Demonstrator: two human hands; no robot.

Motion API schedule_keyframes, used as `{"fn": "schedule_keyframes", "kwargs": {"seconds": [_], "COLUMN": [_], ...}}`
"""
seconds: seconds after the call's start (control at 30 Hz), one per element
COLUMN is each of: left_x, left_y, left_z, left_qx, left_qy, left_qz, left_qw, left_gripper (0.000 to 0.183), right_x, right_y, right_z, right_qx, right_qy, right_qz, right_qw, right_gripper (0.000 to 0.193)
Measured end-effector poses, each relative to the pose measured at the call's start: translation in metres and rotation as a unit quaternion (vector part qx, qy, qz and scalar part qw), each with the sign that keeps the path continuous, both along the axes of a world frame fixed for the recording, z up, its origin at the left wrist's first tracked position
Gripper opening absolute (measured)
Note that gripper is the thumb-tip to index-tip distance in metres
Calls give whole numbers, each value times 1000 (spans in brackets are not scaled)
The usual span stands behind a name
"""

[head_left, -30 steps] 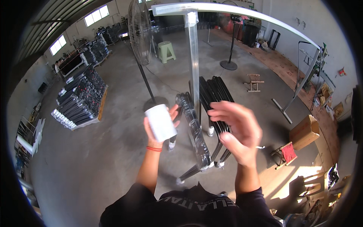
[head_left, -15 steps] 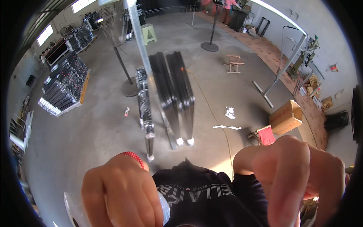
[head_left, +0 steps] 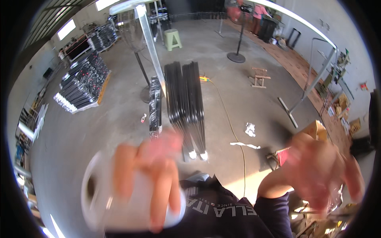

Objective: The person uses a roll of plastic wrap to wrap a bundle of black U-shaped metal frames, rotating the roll around the frames and tucking the end under the wrap.

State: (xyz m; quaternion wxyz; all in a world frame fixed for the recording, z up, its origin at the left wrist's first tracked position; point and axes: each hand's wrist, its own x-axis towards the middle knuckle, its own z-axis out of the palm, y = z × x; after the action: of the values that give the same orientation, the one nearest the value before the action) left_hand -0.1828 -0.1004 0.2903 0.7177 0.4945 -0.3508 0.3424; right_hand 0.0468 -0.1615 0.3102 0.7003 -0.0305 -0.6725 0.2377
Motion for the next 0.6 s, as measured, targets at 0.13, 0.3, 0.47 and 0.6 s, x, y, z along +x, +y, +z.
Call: {"fn": "schedule_keyframes", "kwargs": {"seconds": [0.13, 0.3, 0.47, 0.6], "left_x": [35, 94, 123, 120], "left_y": [76, 128, 165, 199], "left_z": [-91, -169, -223, -236], "left_qx": [-165, -293, -209, -64], "left_qy": [-38, 300, 414, 431], "left_qz": [162, 504, 427, 520], "left_qw": [972, 755, 776, 735], "left_gripper": [70, 44, 39, 22], "right_x": [10, 3, 23, 56], "right_y": [65, 126, 177, 195], "right_z": [-60, -186, -265, -278], "right_qx": [-318, -461, -617, -640], "right_qy": [-89, -149, 70, 199], "right_qz": [-34, -99, -57, 78], "right_qw": [943, 869, 781, 738], "right_gripper": [30, 60, 68, 65]}}
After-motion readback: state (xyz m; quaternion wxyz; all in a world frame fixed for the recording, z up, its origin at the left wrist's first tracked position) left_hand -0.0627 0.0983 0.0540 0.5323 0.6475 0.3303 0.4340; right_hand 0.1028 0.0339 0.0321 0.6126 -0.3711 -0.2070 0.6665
